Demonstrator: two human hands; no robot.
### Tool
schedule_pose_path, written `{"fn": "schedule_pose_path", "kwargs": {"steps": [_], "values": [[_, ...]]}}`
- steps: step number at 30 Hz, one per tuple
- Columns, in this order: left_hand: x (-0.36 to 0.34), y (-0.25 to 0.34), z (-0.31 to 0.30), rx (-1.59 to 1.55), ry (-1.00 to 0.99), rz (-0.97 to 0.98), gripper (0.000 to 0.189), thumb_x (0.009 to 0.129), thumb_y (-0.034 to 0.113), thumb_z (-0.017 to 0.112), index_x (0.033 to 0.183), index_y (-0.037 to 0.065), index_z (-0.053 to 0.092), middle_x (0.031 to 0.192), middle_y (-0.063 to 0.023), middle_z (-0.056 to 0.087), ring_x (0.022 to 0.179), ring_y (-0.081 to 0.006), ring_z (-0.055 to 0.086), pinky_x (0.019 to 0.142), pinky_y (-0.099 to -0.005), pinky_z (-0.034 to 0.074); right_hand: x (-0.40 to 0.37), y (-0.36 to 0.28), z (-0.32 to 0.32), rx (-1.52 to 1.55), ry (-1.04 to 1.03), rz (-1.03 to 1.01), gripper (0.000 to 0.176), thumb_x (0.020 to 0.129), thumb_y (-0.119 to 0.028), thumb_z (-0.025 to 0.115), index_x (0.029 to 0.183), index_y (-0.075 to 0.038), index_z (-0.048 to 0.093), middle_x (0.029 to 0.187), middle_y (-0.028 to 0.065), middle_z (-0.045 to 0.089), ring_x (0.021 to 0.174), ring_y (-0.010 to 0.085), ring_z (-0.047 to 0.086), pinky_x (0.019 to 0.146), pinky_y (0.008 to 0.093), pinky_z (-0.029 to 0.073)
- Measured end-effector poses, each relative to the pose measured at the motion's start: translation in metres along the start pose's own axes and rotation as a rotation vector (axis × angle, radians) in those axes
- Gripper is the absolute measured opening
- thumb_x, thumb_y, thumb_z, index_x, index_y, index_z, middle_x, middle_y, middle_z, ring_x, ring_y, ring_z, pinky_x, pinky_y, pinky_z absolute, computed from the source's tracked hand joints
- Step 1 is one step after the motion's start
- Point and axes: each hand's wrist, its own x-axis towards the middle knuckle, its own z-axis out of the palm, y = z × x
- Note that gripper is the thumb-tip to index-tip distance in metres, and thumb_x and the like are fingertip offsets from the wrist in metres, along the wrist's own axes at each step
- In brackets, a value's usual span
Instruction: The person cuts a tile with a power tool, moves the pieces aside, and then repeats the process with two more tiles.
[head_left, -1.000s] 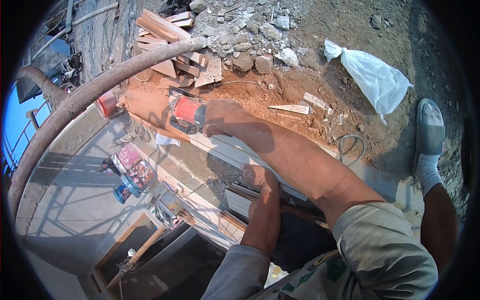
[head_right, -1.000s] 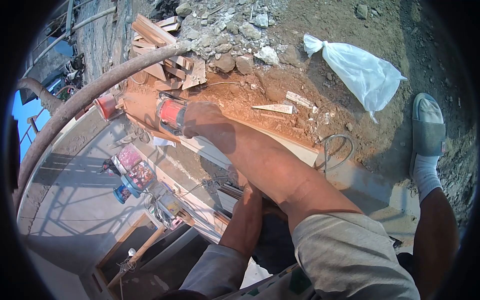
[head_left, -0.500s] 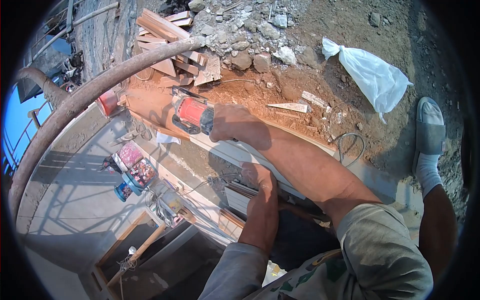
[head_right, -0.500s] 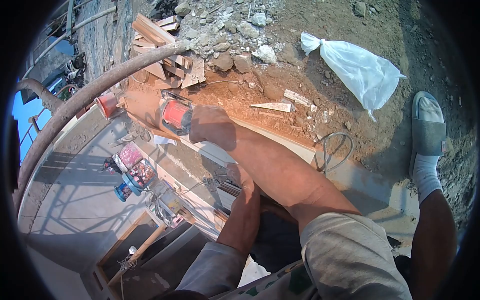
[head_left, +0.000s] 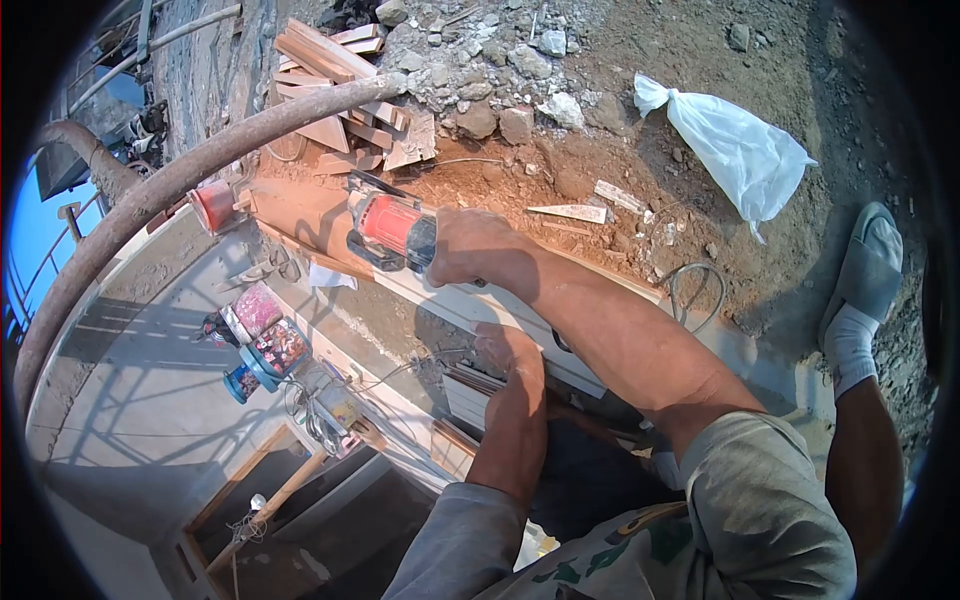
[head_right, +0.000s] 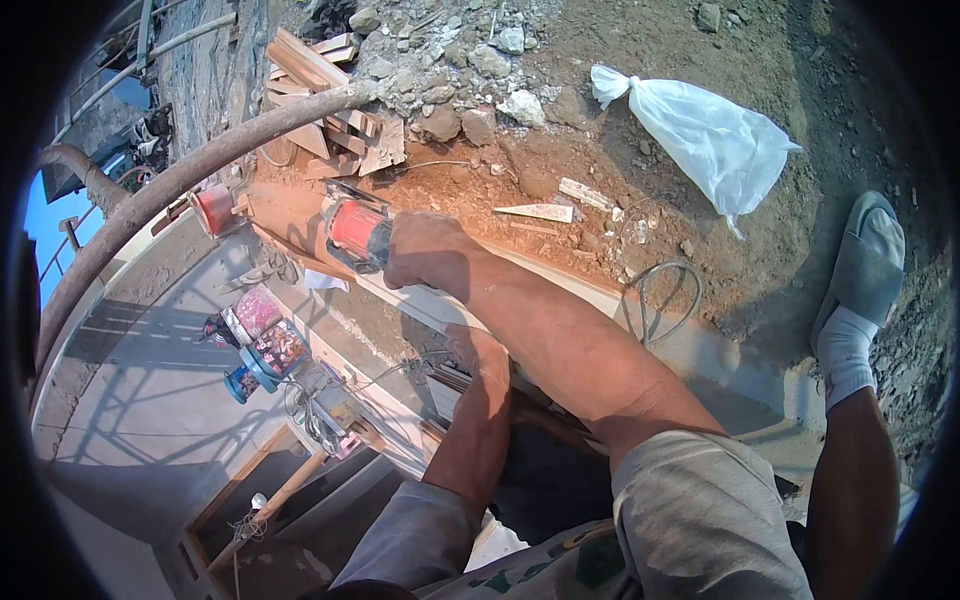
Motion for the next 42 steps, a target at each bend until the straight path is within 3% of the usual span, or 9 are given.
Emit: {"fn": "schedule_pose_path", "kwargs": {"steps": [10,12,19,21,24,26,38,40,42], "values": [[-0.004,0.037,0.002,-0.115,-0.041,-0.108,0.075,0.101,0.054,0.019,0.121,-0.010,0.050,0.120,-0.0295,0.057,0.108,-0.0433,0.059,0.093,-0.0497,0.048,-0.012,0.004,-0.011,-0.014,-0.063,-0.009,0.043,0.066,-0.022,0.072,0.101,0.002,0.068,0.096,0.0202,0.071,0.094,0.0291,0.070,0.081,0.0362,0.054],[-0.009,0.037,-0.006,-0.150,-0.057,-0.118,0.074,0.101,0.054,0.019,0.121,-0.010,0.050,0.120,-0.0293,0.057,0.108,-0.0433,0.059,0.093,-0.0498,0.048,-0.010,0.011,-0.008,-0.003,-0.082,-0.090,0.063,0.067,-0.030,0.073,0.115,0.007,0.056,0.098,0.0238,0.068,0.094,0.0351,0.068,0.081,0.0410,0.053],[-0.005,0.055,-0.006,-0.207,-0.044,-0.199,0.074,0.101,0.054,0.019,0.122,-0.009,0.050,0.120,-0.0285,0.057,0.108,-0.0432,0.059,0.092,-0.0500,0.048,-0.016,0.013,-0.006,0.011,-0.102,-0.060,0.065,0.067,-0.030,0.073,0.115,0.008,0.054,0.101,0.0254,0.067,0.096,0.0358,0.067,0.083,0.0412,0.052],[-0.008,0.059,-0.005,-0.222,-0.045,-0.217,0.074,0.101,0.054,0.019,0.122,-0.009,0.050,0.120,-0.0283,0.057,0.107,-0.0431,0.059,0.092,-0.0501,0.048,-0.018,0.015,-0.005,-0.012,-0.021,-0.031,0.050,0.066,-0.023,0.073,0.108,0.004,0.065,0.100,0.0222,0.070,0.097,0.0310,0.069,0.087,0.0377,0.053],[-0.014,0.071,-0.005,-0.248,-0.053,-0.223,0.074,0.101,0.054,0.019,0.122,-0.009,0.050,0.120,-0.0280,0.057,0.107,-0.0431,0.059,0.092,-0.0502,0.048,-0.024,0.015,-0.011,-0.039,-0.061,-0.025,0.048,0.067,-0.023,0.072,0.108,0.003,0.065,0.100,0.0213,0.071,0.097,0.0306,0.069,0.087,0.0376,0.053],[-0.021,0.081,-0.011,-0.259,-0.054,-0.218,0.074,0.101,0.054,0.019,0.122,-0.008,0.051,0.120,-0.0279,0.057,0.107,-0.0431,0.059,0.092,-0.0503,0.048,-0.023,0.019,-0.010,-0.032,-0.066,-0.045,0.056,0.067,-0.025,0.072,0.111,0.006,0.060,0.100,0.0231,0.069,0.098,0.0330,0.068,0.086,0.0390,0.053],[-0.025,0.082,-0.016,-0.012,0.006,-0.121,0.066,0.101,0.049,0.021,0.125,-0.007,0.048,0.124,-0.0297,0.055,0.116,-0.0417,0.056,0.097,-0.0487,0.046,-0.034,0.030,-0.009,-0.047,-0.058,-0.089,0.063,0.066,-0.029,0.071,0.113,0.009,0.054,0.098,0.0261,0.068,0.097,0.0370,0.067,0.084,0.0412,0.052],[-0.028,0.083,-0.018,0.122,0.001,-0.006,0.064,0.102,0.047,0.021,0.125,-0.007,0.047,0.124,-0.0307,0.055,0.116,-0.0425,0.055,0.097,-0.0498,0.045,-0.034,0.033,-0.007,-0.044,-0.051,-0.096,0.063,0.066,-0.029,0.071,0.113,0.009,0.054,0.098,0.0262,0.068,0.097,0.0371,0.067,0.083,0.0413,0.052],[-0.026,0.089,-0.023,0.007,-0.021,-0.123,0.062,0.102,0.045,0.021,0.126,-0.007,0.046,0.125,-0.0306,0.055,0.116,-0.0424,0.055,0.097,-0.0497,0.046,-0.038,0.031,-0.010,-0.052,-0.059,-0.085,0.063,0.066,-0.029,0.071,0.114,0.008,0.054,0.098,0.0261,0.068,0.097,0.0372,0.067,0.083,0.0416,0.052]]}}
